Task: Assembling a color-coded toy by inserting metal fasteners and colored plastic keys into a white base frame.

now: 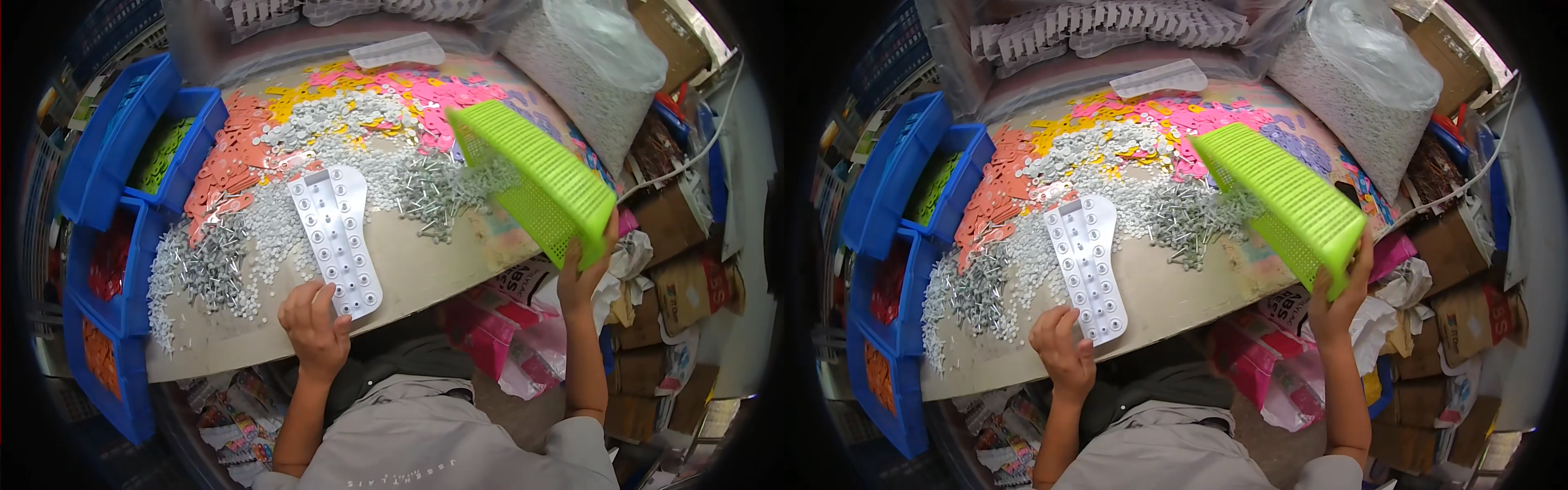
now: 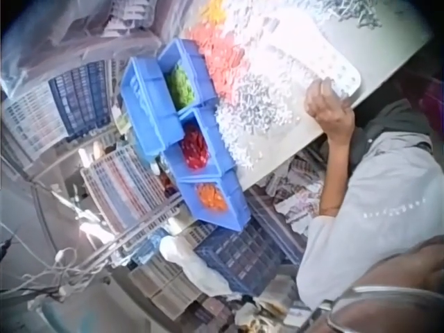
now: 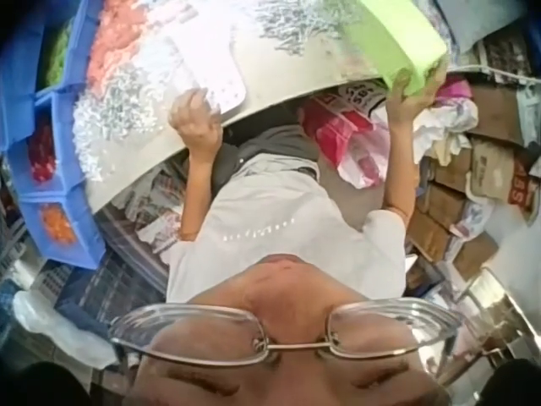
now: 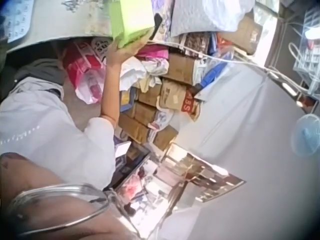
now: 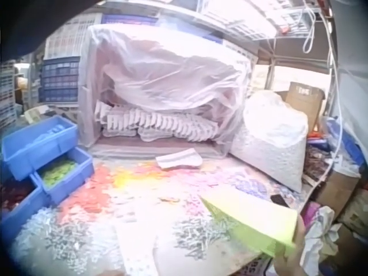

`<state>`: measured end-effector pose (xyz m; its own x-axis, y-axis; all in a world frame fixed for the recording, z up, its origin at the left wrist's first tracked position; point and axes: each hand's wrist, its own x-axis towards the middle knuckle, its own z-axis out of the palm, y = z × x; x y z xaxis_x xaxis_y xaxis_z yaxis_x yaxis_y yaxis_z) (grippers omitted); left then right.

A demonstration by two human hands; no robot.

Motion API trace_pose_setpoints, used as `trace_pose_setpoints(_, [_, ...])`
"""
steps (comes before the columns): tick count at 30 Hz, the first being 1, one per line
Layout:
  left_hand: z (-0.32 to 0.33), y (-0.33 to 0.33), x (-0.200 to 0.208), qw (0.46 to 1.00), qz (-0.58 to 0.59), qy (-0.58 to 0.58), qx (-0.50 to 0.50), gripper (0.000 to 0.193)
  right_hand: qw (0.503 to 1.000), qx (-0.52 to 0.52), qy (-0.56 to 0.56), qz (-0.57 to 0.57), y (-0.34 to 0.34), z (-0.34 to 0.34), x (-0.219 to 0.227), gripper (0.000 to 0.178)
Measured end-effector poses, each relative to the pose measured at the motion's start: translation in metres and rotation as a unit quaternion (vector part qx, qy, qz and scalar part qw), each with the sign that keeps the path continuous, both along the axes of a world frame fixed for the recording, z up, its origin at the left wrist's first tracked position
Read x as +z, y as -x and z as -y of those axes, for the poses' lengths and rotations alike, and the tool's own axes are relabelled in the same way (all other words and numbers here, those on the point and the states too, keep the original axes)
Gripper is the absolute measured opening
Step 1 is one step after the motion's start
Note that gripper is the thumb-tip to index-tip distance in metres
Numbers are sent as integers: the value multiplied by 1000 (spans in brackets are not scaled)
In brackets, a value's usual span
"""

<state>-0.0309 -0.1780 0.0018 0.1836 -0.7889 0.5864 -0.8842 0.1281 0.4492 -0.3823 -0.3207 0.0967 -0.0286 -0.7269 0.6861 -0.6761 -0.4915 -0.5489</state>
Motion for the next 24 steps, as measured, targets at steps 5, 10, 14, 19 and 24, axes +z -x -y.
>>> trace_pose_setpoints(5, [-4, -3, 0, 1000, 6, -14, 14, 45, 976, -25, 71, -203, 22, -1, -22, 65])
trace_pose_setpoints(10, [5, 5, -6, 1000, -1, -2, -4, 40, 942, -219, 148, -209, 151, 0, -91, 43])
trace_pose_setpoints(14, [1, 7, -4, 1000, -6, 11, 18, 40, 766, -428, 225, -424, 250, -10, -101, 42])
trace_pose_setpoints(19, [2, 9, -4, 1000, -21, -8, -5, 40, 851, -206, 204, 437, 242, -77, -53, 52])
trace_pose_setpoints(24, [-6, -4, -9, 998, -40, 33, -25, 42, 813, -450, 175, 325, 333, -164, -125, 58])
